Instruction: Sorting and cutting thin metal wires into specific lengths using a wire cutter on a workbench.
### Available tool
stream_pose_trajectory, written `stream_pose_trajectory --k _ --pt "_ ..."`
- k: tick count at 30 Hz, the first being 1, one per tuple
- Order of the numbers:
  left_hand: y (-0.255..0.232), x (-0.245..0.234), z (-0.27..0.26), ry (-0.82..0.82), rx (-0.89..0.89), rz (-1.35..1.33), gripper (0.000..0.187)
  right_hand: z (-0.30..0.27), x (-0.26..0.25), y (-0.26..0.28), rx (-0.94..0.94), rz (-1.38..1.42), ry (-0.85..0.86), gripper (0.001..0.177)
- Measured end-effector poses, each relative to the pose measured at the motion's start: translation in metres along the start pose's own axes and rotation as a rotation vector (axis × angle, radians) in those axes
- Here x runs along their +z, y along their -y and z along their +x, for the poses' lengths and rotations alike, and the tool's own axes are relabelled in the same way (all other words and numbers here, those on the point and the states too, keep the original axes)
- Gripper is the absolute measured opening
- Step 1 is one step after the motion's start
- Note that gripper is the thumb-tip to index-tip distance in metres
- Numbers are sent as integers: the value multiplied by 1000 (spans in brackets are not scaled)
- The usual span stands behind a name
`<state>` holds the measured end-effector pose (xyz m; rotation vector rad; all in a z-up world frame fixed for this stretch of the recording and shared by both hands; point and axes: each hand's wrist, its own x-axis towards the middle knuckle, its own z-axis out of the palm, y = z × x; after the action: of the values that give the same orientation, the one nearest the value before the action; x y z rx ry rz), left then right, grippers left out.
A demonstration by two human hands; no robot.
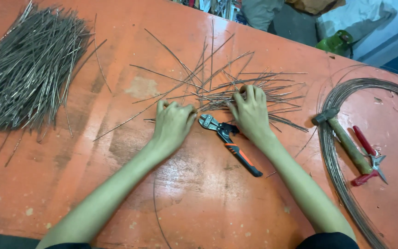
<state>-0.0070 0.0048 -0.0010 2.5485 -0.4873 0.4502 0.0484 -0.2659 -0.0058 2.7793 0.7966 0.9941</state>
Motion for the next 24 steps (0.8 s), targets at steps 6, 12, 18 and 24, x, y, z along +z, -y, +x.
stream_pose_trajectory --k 6,12,18,24 --pt "-19 -11 3 30 8 25 26 -2 -30 14 96 30 165 75" --pt "-17 -11 1 80 9 -36 32 -29 -72 19 204 183 435 60" --pt "-10 9 -3 96 83 16 46 -31 -84 27 177 168 518 52" --pt "-13 4 -4 82 124 -1 48 -17 -65 27 90 134 200 69"
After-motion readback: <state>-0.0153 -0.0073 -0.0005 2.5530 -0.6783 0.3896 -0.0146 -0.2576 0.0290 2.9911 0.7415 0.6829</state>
